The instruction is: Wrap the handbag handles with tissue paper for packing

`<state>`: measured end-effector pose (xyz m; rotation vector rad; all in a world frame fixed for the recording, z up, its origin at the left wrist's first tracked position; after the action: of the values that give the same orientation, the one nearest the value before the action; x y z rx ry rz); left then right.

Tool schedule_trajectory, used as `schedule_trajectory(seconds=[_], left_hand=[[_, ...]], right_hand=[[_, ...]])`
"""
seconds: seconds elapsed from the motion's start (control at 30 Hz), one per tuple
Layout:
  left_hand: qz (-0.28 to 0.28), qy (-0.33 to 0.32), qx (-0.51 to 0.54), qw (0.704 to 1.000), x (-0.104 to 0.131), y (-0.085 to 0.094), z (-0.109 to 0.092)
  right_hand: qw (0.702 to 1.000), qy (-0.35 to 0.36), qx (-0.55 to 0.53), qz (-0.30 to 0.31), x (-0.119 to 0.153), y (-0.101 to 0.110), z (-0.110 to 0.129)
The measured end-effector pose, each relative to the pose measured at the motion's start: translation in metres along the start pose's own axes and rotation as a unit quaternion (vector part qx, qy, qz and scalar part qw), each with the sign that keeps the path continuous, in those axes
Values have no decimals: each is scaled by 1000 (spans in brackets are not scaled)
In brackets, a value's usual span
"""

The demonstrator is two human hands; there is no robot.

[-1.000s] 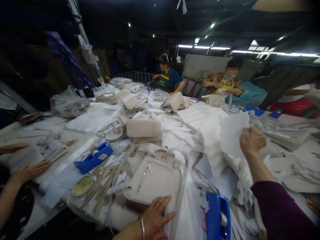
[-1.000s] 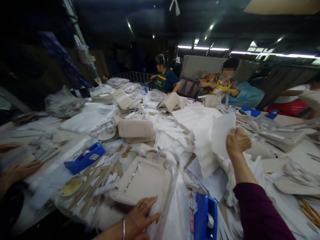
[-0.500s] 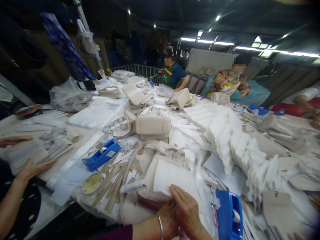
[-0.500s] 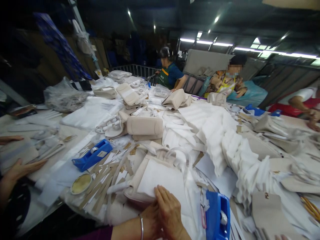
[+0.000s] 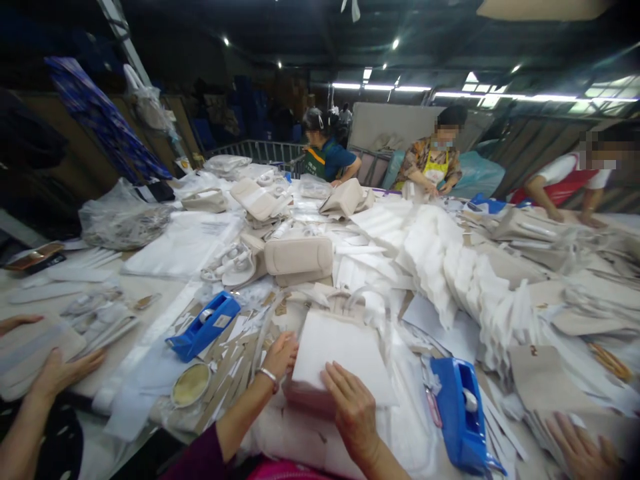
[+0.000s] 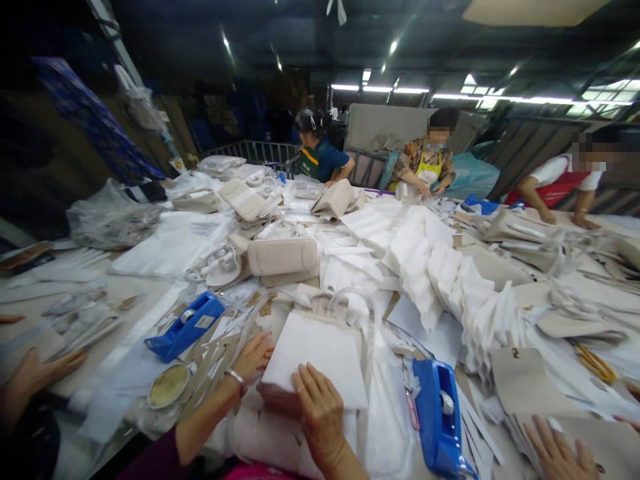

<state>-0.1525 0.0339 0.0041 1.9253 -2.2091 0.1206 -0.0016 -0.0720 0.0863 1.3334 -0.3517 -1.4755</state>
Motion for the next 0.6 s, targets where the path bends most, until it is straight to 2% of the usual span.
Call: schedule_trajectory(seconds=[0.1,0.2,0.3,0.4,0.6], left_hand=[[-16,-63,0,998,-23,-10,-19],[-30,-123,-28,992,-27,-20,-45],[-35,-136,-50,989,-27,-25,-59],[-35,-133,-56,989,-33,-24,-60],[-32,-122,-66,990,-51,-18,-44]], right_hand=[[1000,10,4,16,10,-9,6],[1000,-9,10,22,9,-14,0],[999,-26,19,36,2,-23,-10],[996,-54,19,67,-4,-37,-19],[979,-137,4,152,-5,-61,-34]])
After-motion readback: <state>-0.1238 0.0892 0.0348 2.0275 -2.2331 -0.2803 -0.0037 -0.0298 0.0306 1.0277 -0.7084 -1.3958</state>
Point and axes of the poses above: each hand's wrist, its own x-axis away from the middle knuckle, its own y-axis out of the back of the hand, z = x × y, the point moved 9 cm from there along -x, towards the middle knuckle, and after that the axes turned 8 degrees about -y, right-handed, at the moved point
